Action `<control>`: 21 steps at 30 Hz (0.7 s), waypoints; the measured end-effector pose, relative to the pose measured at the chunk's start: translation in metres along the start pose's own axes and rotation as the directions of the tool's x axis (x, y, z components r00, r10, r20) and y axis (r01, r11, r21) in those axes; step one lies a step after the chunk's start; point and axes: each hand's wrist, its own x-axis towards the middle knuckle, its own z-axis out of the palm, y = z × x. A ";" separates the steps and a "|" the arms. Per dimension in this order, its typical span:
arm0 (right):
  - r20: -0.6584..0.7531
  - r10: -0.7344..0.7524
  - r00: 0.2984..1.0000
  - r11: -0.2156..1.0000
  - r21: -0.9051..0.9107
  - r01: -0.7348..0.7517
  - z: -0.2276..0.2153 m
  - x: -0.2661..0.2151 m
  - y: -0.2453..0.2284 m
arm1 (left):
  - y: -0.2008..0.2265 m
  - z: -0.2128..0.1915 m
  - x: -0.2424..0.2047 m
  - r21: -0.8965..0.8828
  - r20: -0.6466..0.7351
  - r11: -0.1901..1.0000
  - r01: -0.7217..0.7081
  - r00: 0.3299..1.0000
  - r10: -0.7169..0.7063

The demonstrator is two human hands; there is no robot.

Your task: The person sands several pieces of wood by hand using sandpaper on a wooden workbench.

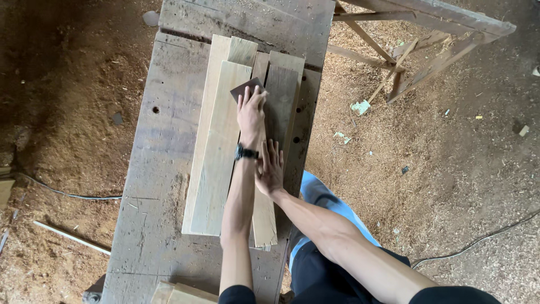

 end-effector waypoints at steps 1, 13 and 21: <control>-0.010 -0.008 1.000 1.000 0.001 0.008 -0.001 -0.001 0.000 | 0.002 0.002 0.003 0.003 -0.011 1.000 0.005 1.000 -0.005; 0.048 -0.051 0.998 0.993 -0.100 0.056 -0.004 0.002 0.000 | 0.027 -0.052 -0.130 -0.039 0.130 0.999 0.033 0.991 -0.027; 0.009 -0.040 0.999 0.999 -0.021 0.040 -0.006 0.001 -0.002 | 0.020 -0.033 -0.048 -0.059 0.000 0.998 0.033 0.999 -0.033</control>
